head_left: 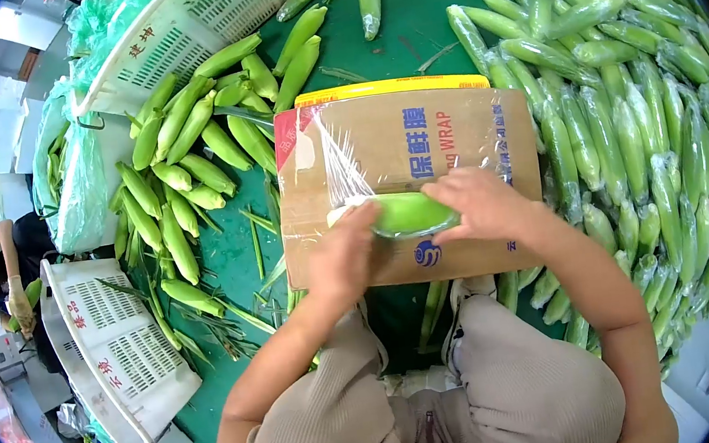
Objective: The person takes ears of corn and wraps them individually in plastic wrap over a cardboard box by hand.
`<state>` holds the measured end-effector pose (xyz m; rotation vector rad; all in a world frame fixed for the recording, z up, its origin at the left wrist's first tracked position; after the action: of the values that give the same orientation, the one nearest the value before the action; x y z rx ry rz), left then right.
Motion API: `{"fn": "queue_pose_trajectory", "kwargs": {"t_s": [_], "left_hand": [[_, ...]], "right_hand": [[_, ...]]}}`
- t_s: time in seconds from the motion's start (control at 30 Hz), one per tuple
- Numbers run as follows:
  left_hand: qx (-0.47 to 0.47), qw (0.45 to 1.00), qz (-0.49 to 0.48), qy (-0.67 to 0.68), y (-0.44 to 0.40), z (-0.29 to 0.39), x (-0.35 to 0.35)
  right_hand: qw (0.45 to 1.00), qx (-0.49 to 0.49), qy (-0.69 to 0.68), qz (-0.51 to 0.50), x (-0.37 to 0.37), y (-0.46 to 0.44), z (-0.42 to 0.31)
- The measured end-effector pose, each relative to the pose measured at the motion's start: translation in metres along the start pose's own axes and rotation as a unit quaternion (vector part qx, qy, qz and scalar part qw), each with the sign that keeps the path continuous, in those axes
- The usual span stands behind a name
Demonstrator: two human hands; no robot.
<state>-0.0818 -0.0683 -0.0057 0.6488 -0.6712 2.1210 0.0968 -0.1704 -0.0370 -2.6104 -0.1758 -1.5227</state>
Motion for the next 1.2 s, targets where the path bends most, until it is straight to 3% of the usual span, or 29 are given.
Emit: {"fn": "queue_pose_trajectory", "kwargs": {"t_s": [0.07,0.2,0.3,0.33,0.4,0.47,0.53,0.67,0.73,0.8,0.83,0.87,0.9,0.93,0.97,1.1,1.17,1.2], "left_hand": [[-0.075,0.982,-0.083,-0.15,-0.003,0.021,-0.024],[-0.032,0.971,-0.116,-0.204,-0.049,0.021,-0.028],[-0.028,0.938,-0.082,-0.336,-0.129,-0.004,-0.042],[-0.048,0.918,-0.004,-0.393,-0.16,-0.006,-0.036],[-0.06,0.932,0.107,-0.34,-0.2,-0.009,-0.021],[-0.043,0.994,-0.028,-0.095,-0.203,0.002,-0.019],[-0.152,0.956,-0.034,-0.247,-0.173,0.025,-0.032],[-0.227,0.918,-0.026,-0.324,-0.155,0.019,-0.05],[-0.136,0.939,-0.132,-0.287,-0.152,0.011,-0.057],[-0.036,0.93,-0.241,-0.276,-0.146,0.007,-0.061],[-0.002,0.928,-0.288,-0.235,-0.144,0.009,-0.061],[-0.005,0.923,-0.317,-0.217,-0.139,0.011,-0.062],[-0.009,0.916,-0.347,-0.2,-0.134,0.013,-0.065],[-0.015,0.909,-0.376,-0.181,-0.129,0.015,-0.069],[-0.018,0.909,-0.375,-0.182,-0.126,0.017,-0.069],[0.027,0.851,-0.471,-0.229,-0.073,0.031,-0.073],[0.03,0.811,-0.57,-0.132,-0.021,0.027,-0.08],[0.101,0.716,-0.676,-0.142,0.011,0.036,-0.079]], "right_hand": [[0.999,-0.004,0.032,0.009,0.003,-0.002,-0.008],[0.98,-0.062,0.057,0.182,0.032,0.0,-0.007],[0.976,-0.038,0.135,0.164,0.039,-0.019,0.006],[0.975,-0.033,0.165,0.148,0.041,-0.031,0.012],[0.97,-0.078,0.188,0.135,0.041,-0.048,0.042],[0.968,-0.127,0.16,0.145,0.056,-0.062,0.075],[0.981,-0.15,-0.007,0.124,0.056,-0.068,0.096],[0.95,-0.079,-0.302,0.016,0.05,-0.07,0.087],[0.93,-0.188,-0.262,-0.175,0.049,-0.071,0.089],[0.972,-0.119,-0.14,-0.149,0.057,-0.084,0.096],[0.999,0.005,-0.038,-0.022,0.052,-0.091,0.094],[0.984,0.127,0.067,0.107,0.05,-0.086,0.079],[0.996,0.063,0.056,-0.014,0.015,-0.089,0.083],[0.983,0.085,0.157,-0.047,-0.007,-0.085,0.073],[0.982,0.094,0.157,-0.035,-0.007,-0.082,0.069],[0.98,0.094,0.168,-0.046,-0.016,-0.072,0.047],[0.982,0.084,0.165,-0.034,-0.016,-0.069,0.048],[0.983,0.082,0.16,-0.028,-0.02,-0.068,0.049]]}}
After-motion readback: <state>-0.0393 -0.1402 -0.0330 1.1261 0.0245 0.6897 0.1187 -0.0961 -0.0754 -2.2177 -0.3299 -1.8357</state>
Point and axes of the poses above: each hand's wrist, its own y-axis away from the middle knuckle, its own x-axis out of the back of the hand, z = x × y, the point moved 9 cm from there along -y, towards the middle knuckle, and after that the axes turned 9 degrees about x, right-handed, at the moved point
